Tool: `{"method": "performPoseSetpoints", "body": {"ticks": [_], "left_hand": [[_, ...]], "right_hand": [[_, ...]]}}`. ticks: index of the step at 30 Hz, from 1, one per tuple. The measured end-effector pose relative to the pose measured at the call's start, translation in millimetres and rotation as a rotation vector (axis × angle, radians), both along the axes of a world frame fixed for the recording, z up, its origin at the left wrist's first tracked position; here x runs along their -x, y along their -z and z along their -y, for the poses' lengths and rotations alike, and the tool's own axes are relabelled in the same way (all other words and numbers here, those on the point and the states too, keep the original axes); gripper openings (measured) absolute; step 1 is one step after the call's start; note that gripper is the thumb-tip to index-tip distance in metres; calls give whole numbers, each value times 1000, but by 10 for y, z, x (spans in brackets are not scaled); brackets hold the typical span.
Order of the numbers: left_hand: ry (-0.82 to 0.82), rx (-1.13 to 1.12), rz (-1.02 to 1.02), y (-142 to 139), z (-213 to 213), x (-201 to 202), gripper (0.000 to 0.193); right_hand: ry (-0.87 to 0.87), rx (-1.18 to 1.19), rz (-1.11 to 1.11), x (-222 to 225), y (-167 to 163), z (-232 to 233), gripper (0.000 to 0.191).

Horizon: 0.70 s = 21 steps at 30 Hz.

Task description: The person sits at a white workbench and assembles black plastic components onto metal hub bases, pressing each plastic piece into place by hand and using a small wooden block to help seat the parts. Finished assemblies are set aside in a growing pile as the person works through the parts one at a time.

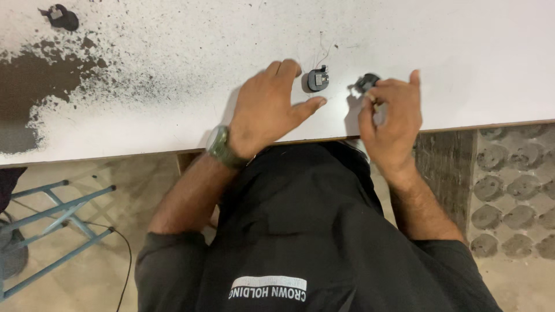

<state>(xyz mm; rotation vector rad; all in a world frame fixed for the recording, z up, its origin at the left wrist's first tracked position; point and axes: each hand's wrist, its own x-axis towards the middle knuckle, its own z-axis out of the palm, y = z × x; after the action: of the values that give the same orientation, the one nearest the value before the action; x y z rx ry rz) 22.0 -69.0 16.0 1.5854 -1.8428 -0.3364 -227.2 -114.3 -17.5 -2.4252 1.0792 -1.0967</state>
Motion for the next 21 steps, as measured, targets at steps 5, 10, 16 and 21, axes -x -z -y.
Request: {"method": "performPoseSetpoints", "body": {"ticks": [5, 10, 16, 21], "left_hand": [[-50, -151, 57, 21, 410, 168, 43], [-66, -199, -185, 102, 30, 187, 40], [-95, -226, -224, -11, -421, 196, 50], [79, 87, 94, -119, -535, 50, 61]], "right_hand": [[59, 34, -36, 31, -110, -26, 27], [-83, -33, -155, -184, -144, -231, 37], [-131, -52, -222, -380, -88, -262, 38], [-120, -67, -213, -354, -65, -268, 40]]}}
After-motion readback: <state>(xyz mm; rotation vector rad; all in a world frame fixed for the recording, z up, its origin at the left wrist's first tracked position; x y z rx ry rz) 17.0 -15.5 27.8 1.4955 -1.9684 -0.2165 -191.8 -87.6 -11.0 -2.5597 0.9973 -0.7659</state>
